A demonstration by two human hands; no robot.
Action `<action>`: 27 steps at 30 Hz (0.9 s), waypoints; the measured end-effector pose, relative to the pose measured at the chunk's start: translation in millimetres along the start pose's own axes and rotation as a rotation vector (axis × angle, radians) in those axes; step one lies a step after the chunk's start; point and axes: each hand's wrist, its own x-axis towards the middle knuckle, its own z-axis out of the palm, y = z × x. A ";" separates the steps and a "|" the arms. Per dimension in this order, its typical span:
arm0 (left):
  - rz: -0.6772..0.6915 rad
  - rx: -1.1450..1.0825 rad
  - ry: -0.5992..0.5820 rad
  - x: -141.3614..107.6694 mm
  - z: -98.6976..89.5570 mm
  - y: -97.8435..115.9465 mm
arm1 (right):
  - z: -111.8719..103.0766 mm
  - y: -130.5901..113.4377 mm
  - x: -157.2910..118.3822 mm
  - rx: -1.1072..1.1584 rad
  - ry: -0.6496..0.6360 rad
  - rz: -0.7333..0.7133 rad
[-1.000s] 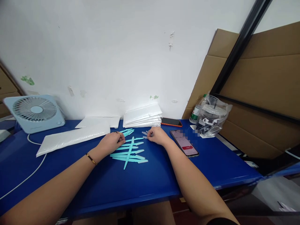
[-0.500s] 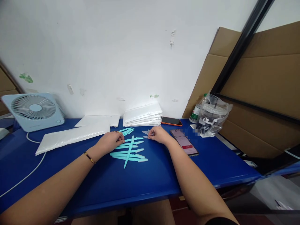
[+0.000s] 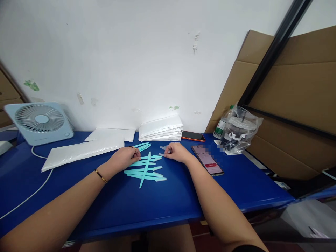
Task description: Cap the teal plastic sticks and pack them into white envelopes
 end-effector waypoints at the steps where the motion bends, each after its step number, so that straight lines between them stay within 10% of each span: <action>1: -0.002 0.000 0.000 -0.3 0.2 -0.6 | -1.6 0.4 -0.9 -0.007 0.007 0.007; 17: -0.029 -0.113 -0.014 -7.3 -1.7 17.9 | 6.0 -8.4 1.5 0.072 -0.046 -0.065; 27: 0.263 -0.145 -0.095 -20.6 6.1 50.6 | 6.4 1.1 10.6 -0.216 0.187 -0.066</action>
